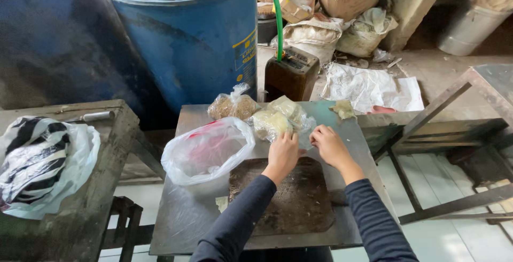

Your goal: The person unwraps a plastic bag on a metal table, sets down a wooden board, and takes pale yellow blocks from a plastic-wrapped pile. They peel thin slices off each block by hand and arrange the slices in a fanned row on the table, discarding scraps to the side.

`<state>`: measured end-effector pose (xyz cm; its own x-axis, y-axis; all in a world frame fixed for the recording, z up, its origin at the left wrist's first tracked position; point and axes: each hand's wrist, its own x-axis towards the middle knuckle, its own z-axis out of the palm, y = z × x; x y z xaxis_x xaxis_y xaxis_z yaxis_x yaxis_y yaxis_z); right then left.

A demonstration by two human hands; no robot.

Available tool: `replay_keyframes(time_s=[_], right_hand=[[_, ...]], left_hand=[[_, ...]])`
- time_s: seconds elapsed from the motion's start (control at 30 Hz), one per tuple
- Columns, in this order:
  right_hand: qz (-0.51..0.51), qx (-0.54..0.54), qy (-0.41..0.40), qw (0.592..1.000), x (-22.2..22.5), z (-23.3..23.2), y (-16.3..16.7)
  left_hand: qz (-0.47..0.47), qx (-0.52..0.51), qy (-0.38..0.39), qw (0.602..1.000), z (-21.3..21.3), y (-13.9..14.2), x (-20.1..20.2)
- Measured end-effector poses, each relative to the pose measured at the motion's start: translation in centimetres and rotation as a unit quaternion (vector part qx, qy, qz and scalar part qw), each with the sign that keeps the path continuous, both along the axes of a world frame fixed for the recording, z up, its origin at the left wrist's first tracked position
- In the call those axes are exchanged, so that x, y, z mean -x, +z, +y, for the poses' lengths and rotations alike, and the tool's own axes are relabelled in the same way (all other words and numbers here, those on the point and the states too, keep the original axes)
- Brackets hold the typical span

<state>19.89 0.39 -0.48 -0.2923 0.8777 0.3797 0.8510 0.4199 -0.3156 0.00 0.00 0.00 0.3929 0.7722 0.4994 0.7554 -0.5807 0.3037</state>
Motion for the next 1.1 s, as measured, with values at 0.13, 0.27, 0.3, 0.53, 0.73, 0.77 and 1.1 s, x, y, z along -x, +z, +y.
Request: replay_keyframes(time_s=[0.13,0.27,0.3,0.53,0.73,0.77,1.1], right_hand=[[-0.008,-0.109,0.071,0.992,-4.1,-3.8,-0.6],[-0.014,-0.084,0.05,0.995,-5.3,-4.3,-2.2],[0.016,-0.071,0.041,0.997,-5.1,-2.7,-2.1],[0.153,-0.233,-0.017,0.96,-9.0,-8.9,6.0],[0.268,0.015,0.004,0.963,-4.6,-15.0,7.0],[0.248,-0.007,0.047,0.968,-4.3,-14.3,6.2],[-0.034,-0.052,0.119,0.991,-9.3,-8.8,3.0]], left_hand=[[0.101,-0.014,0.016,0.995,-1.6,-2.8,-4.8],[0.123,-0.013,0.024,0.992,-2.9,-4.8,-6.7],[0.1,-0.008,0.017,0.995,-1.2,-4.8,-6.0],[-0.26,0.066,-0.033,0.963,-4.9,3.4,-8.6],[-0.317,0.026,-0.047,0.947,-12.1,7.6,-8.0],[-0.299,0.028,-0.038,0.953,-13.5,7.3,-8.6],[-0.223,-0.05,0.008,0.974,-20.4,2.9,-20.5]])
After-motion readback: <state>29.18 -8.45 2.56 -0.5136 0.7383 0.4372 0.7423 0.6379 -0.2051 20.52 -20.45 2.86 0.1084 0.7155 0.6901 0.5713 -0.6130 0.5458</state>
